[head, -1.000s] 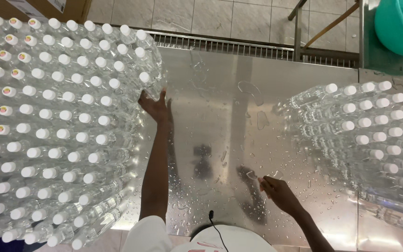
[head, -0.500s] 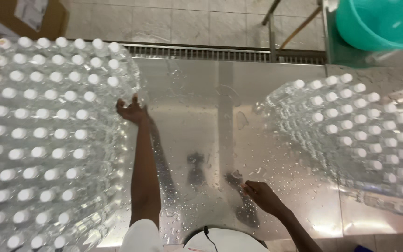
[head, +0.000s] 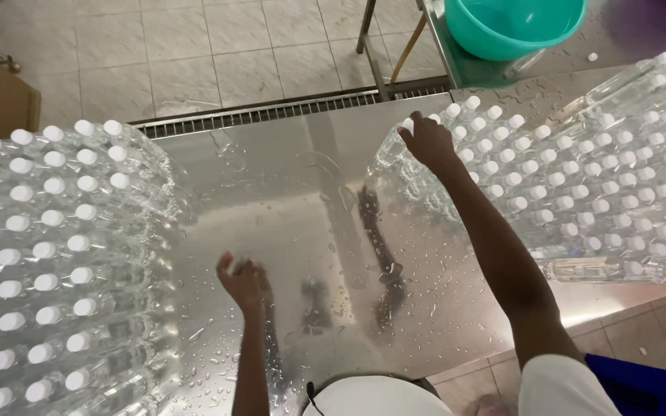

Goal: The person repeatedly picks up clear plastic bottles from a large group on a metal table, screws on white caps, and places the capped bottles into a separate group. The task is performed continuously by hand.

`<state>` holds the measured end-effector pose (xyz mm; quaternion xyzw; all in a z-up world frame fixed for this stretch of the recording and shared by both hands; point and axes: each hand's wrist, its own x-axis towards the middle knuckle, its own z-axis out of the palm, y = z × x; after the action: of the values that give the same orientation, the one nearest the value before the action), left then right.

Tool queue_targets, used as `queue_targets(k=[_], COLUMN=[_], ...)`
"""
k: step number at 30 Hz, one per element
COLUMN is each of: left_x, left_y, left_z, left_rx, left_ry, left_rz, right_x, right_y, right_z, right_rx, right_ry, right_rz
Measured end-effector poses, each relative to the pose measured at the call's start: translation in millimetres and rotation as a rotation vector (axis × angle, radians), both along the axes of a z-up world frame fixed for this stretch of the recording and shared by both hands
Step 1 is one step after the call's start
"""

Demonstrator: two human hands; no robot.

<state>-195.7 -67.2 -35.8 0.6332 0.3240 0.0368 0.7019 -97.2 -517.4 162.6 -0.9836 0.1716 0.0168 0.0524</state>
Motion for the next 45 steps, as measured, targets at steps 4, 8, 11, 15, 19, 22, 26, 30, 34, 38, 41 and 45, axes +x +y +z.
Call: queue_targets(k=[4, 8, 11, 15, 19, 22, 26, 30, 34, 38, 41, 45], left_x=[-113.2, -182.5, -195.9, -160.4, -146.3, -154.9, -194.7, -226.6, -240.8, -255.5, -259.5, -260.8], left_y=[-14.4, -17.8, -19.8, -50.7, -114.4, -162.9, -198.4, -213.8, -223.5, -234.7, -238.7, -236.7], left_z=[0.7, -3.0, 1.8, 41.4, 100.2, 111.2, 94.1, 77.4, 73.0, 79.7, 78.4, 85.5], left_rx=[-0.551, -0.063, 0.032, 0.192, 0.257, -0.131, -0.353, -0.245, 0.038, 0.141, 0.119, 0.015], left_ry=[-0.067, 0.162, 0.022, -0.041, -0.314, -0.197, 0.157, 0.159, 0.241, 0.336, 0.247, 0.170], left_rz=[-0.033, -0.292, -0.481, -0.704, -1.008, -1.111, -1.030, -1.047, -1.070, -1.049, -1.024, -1.014], right_x=[31.4, 14.6, -29.5, -99.5, -164.8, -191.6, -231.4, -309.2, -361.9, -389.5, -392.7, -383.2], right_y=[-4.2, 9.1, 35.9, 55.8, 63.1, 45.0, -1.1, -45.8, -74.3, -91.4, -86.0, -80.1], right_z=[-5.7, -18.0, -33.4, 6.9, 50.9, 51.1, 13.7, -13.4, -36.6, -62.5, -39.5, -29.1], right_rx=[0.063, 0.170, 0.222, 0.373, 0.746, 0.949, 1.223, 1.303, 1.280, 1.184, 1.008, 0.878], right_ry=[0.032, 0.017, 0.038, 0.105, 0.276, 0.397, 0.304, 0.246, 0.287, 0.325, 0.321, 0.233], right_rz=[-0.019, 0.025, 0.132, 0.230, 0.328, 0.289, 0.004, -0.126, -0.160, -0.083, -0.002, 0.170])
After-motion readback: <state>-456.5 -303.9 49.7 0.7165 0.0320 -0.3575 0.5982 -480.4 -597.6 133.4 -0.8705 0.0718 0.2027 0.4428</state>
